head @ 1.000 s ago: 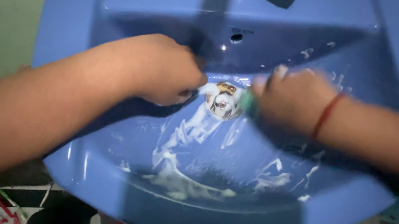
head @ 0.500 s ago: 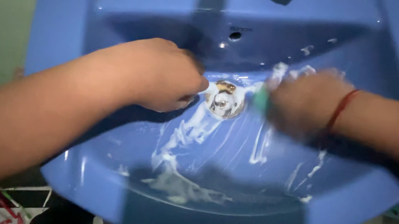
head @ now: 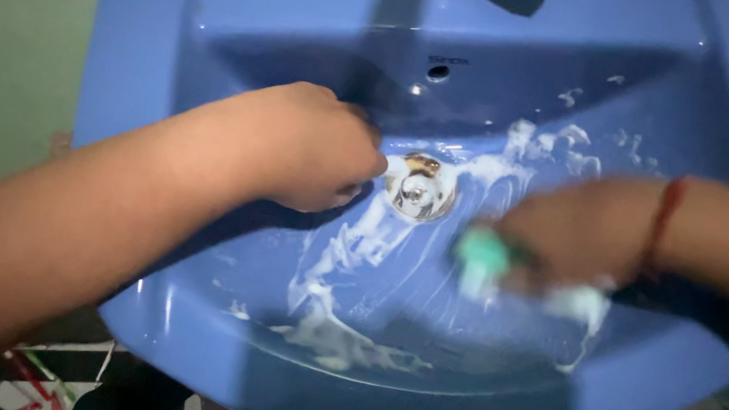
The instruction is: The person scrubs a blue bathroom sink using a green sponge, generating soap suds and wiping the basin and drain area. They briefly rinse the sponge under the tap and continue scrubbing the sink surface.
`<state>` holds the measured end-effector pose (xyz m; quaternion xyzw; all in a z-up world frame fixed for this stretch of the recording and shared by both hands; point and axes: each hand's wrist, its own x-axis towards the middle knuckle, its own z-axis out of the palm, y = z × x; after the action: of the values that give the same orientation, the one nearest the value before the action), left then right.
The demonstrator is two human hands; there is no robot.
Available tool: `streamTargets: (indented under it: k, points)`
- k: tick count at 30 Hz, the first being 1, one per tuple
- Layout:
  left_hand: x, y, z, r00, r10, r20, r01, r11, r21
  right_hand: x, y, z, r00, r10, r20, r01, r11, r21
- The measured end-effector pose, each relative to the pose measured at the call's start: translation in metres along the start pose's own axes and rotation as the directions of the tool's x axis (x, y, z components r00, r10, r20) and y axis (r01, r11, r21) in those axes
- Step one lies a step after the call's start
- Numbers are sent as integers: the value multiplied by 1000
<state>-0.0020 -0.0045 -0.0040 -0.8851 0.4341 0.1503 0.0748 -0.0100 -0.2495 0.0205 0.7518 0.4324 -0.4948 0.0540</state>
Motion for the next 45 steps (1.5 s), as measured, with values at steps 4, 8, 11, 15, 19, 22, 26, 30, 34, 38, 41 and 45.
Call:
streamTargets:
  k: [4, 8, 11, 15, 19, 22, 26, 30, 34, 38, 41, 45]
  points:
    - [2, 1, -2, 996, -32, 86, 28, 999, 47, 3, 10, 19, 983, 77, -167, -137, 913, -384]
    - [1, 2, -3, 998, -31, 56, 30, 999, 12, 20, 23, 0, 977, -209, 35, 170, 871, 461]
    - [-1, 3, -3, 997, -27, 69, 26, 1000, 8, 18, 4, 1, 865, 461, -199, -480, 644, -595]
    - [-8, 1, -5, 994, -72, 87, 73, 997, -5, 30, 0, 10, 978, -116, -174, 120, 993, 16]
    - [-9, 3, -5, 991, -87, 104, 83, 996, 41, 23, 1, 15, 868, -330, -372, 269, 941, -206]
    - [-10, 0, -6, 990, -96, 100, 94, 995, 21, 37, -2, -2, 944, 27, -329, -95, 977, -193]
    - [-12, 0, -5, 983, -97, 154, 92, 995, 34, 28, -18, 16, 973, -84, -217, 93, 995, 31]
    - [-12, 2, -3, 971, -117, 206, 113, 993, 32, 25, 21, -2, 985, 60, -161, -39, 990, 136]
    - [-12, 4, -9, 961, -129, 246, 121, 992, 44, 16, 30, -5, 908, 325, -265, -356, 932, -75]
    - [-10, 10, -14, 948, -149, 281, 149, 989, 22, 9, -5, 0, 949, 31, -313, -41, 999, -26]
    - [-10, 10, -15, 933, -174, 317, 169, 985, 43, 10, -31, -6, 966, 62, -252, -36, 994, 107]
    - [-14, 12, -16, 937, -186, 294, 181, 982, 45, 13, -38, -8, 987, 97, -126, -92, 995, 46]
